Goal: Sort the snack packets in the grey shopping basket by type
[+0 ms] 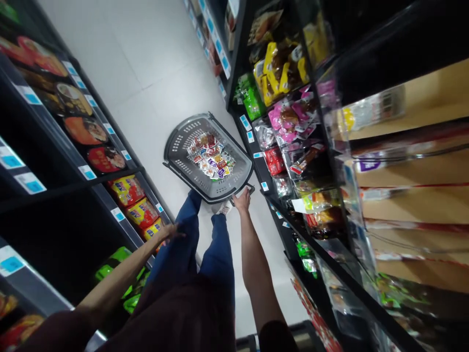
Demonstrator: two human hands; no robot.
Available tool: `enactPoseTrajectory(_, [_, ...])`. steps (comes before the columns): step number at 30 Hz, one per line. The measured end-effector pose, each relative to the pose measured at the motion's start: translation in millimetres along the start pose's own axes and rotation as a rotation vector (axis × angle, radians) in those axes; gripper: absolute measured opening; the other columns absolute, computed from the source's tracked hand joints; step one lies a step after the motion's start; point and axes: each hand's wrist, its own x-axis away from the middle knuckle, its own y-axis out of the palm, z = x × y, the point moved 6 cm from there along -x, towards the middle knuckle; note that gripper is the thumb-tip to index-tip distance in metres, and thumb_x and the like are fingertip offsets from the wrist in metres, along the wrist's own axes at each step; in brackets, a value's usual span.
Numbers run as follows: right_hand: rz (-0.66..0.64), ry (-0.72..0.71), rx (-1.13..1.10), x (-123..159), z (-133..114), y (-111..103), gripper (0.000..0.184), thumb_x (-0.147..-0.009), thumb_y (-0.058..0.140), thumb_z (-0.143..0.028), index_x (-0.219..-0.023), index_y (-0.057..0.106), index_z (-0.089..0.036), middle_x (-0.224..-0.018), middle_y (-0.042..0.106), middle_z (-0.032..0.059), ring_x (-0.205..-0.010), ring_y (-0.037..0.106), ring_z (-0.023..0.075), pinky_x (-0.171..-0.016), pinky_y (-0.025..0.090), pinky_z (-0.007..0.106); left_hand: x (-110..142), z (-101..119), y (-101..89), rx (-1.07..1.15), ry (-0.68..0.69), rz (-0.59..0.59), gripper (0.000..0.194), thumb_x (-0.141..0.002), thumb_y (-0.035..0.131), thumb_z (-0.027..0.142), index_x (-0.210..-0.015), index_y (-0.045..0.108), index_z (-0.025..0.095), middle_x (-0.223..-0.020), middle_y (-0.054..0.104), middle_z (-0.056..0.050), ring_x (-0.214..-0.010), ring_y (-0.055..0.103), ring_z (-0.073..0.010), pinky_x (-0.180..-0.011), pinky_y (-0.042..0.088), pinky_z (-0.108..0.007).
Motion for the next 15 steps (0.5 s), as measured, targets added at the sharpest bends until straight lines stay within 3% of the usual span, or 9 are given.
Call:
enactPoseTrajectory(3, [-0.052, -0.04, 0.025, -12, 17, 17, 0.092, -0.075, 0.072, -0.034, -0.152, 0.03, -0.006, -0.159, 0.029, 0.0274, -0.148, 0.029, 0.0369, -0.121, 0.02, 0.051, 16, 2, 45.6, 0.024, -0.034, -0.042, 0.041, -0.095, 0.061, 0.034, -0.13, 0.056, 0.014, -0.119, 0.065, -0.012, -0.105, 0.065, -0.0233, -0.091, 0.055, -0.043])
enactPoseTrajectory(5, [-0.069, -0.079, 0.03, -17, 29, 24, 0.092, -0.077, 0.071, -0.035, -0.153, 0.027, -0.007, -0.162, 0.025, 0.0253, -0.15, 0.025, 0.0348, -0.122, 0.018, 0.05, 26, 8, 65.4, 0.036, -0.024, -0.054, 0.042, -0.097, 0.054, 0.027, -0.135, 0.051, 0.011, -0.114, 0.067, -0.015, -0.104, 0.066, -0.0237, -0.094, 0.053, -0.04])
enactPoseTrajectory(9, [-0.076, -0.206, 0.091, -16, 46, 23, 0.091, -0.081, 0.067, -0.035, -0.156, 0.023, -0.01, -0.162, 0.026, 0.0224, -0.15, 0.026, 0.0326, -0.121, 0.022, 0.049, 67, 30, 72.5, 0.099, 0.077, -0.085, 0.039, -0.096, 0.043, 0.029, -0.131, 0.055, 0.016, -0.108, 0.069, -0.009, -0.096, 0.066, -0.0199, -0.085, 0.052, -0.029])
enactPoseTrajectory(10, [-0.074, -0.231, 0.108, -15, 48, 21, 0.091, -0.082, 0.067, -0.035, -0.156, 0.022, -0.009, -0.162, 0.027, 0.0229, -0.149, 0.028, 0.0329, -0.121, 0.024, 0.049, 85, 36, 71.2, 0.134, 0.114, -0.131, 0.037, -0.095, 0.042, 0.032, -0.124, 0.061, 0.018, -0.096, 0.07, -0.006, -0.084, 0.065, -0.0181, -0.076, 0.052, -0.027])
enactPoseTrajectory(12, [-0.065, -0.261, 0.124, -11, 50, 16, 0.091, -0.083, 0.067, -0.034, -0.156, 0.021, -0.007, -0.161, 0.028, 0.0241, -0.147, 0.03, 0.0331, -0.119, 0.028, 0.047, 128, 47, 72.4, 0.326, 0.171, -0.357, 0.038, -0.093, 0.039, 0.036, -0.107, 0.07, 0.018, -0.068, 0.06, -0.002, -0.059, 0.056, -0.0148, -0.057, 0.045, -0.025])
enactPoseTrajectory(14, [-0.035, -0.284, 0.131, -8, 48, 11, 0.09, -0.083, 0.066, -0.034, -0.156, 0.022, -0.006, -0.16, 0.03, 0.0246, -0.146, 0.032, 0.0331, -0.118, 0.029, 0.046, 170, 53, 74.9, 0.416, 0.163, -0.618, 0.036, -0.088, 0.043, 0.032, -0.099, 0.075, 0.019, -0.055, 0.049, 0.001, -0.047, 0.048, -0.0126, -0.048, 0.038, -0.023])
enactPoseTrajectory(15, [-0.006, -0.298, 0.134, -7, 45, 9, 0.088, -0.084, 0.065, -0.034, -0.156, 0.023, -0.006, -0.159, 0.031, 0.0242, -0.146, 0.032, 0.0331, -0.118, 0.029, 0.047, 183, 54, 72.5, 0.404, 0.166, -0.657, 0.036, -0.084, 0.043, 0.028, -0.097, 0.076, 0.021, -0.053, 0.046, 0.001, -0.045, 0.046, -0.0122, -0.045, 0.036, -0.023])
